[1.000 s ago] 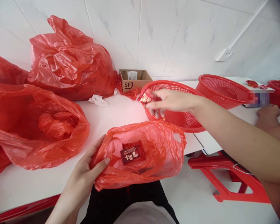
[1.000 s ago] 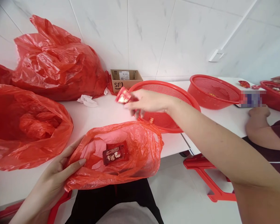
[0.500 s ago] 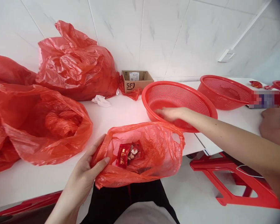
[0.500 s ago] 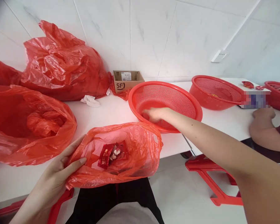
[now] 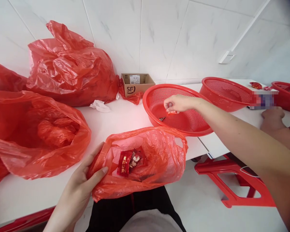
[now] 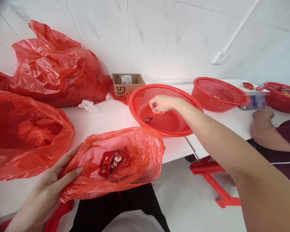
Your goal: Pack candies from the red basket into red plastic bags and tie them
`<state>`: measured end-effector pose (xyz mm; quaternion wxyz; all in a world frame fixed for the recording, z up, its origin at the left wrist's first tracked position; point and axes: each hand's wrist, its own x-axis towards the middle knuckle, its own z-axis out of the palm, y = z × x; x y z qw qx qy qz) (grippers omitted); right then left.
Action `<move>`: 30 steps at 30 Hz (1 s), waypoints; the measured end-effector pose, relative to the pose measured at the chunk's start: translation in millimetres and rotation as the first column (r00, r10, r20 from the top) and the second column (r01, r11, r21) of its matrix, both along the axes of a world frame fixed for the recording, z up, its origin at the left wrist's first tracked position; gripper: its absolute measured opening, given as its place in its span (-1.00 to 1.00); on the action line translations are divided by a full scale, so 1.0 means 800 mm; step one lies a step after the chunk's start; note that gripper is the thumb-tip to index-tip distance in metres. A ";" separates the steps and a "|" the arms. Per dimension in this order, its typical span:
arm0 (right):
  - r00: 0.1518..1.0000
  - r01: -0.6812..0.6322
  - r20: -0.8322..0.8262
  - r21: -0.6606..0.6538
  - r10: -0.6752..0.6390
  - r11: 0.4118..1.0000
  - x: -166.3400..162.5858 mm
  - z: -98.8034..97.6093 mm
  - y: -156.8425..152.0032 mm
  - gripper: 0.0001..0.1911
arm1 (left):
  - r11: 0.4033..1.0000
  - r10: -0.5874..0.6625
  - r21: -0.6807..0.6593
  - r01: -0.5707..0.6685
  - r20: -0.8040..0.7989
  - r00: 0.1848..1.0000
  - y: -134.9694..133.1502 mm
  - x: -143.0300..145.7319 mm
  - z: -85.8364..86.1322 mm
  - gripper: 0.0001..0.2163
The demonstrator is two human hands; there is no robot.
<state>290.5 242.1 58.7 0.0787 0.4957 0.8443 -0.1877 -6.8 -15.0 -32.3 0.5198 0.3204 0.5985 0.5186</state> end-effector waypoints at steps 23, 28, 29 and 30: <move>0.943 0.041 -0.322 -0.149 -0.088 0.988 -0.020 0.009 -0.031 -0.60 | 1.000 0.003 -0.022 -0.001 0.069 0.998 0.002 0.002 0.002 -0.24; 0.902 -0.232 -0.414 -0.232 0.120 0.945 -0.064 0.033 -0.109 -0.57 | 0.999 0.044 -0.029 -0.040 0.137 0.990 0.004 0.013 0.013 -0.29; 0.919 -0.250 -0.354 -0.185 0.172 0.950 -0.073 0.028 -0.123 -0.57 | 0.999 0.049 -0.028 -0.046 0.138 0.989 0.003 0.014 0.014 -0.30; 0.929 -0.259 -0.302 -0.120 0.213 0.958 -0.081 0.021 -0.135 -0.57 | 0.998 0.051 -0.028 -0.047 0.137 0.989 0.003 0.015 0.015 -0.30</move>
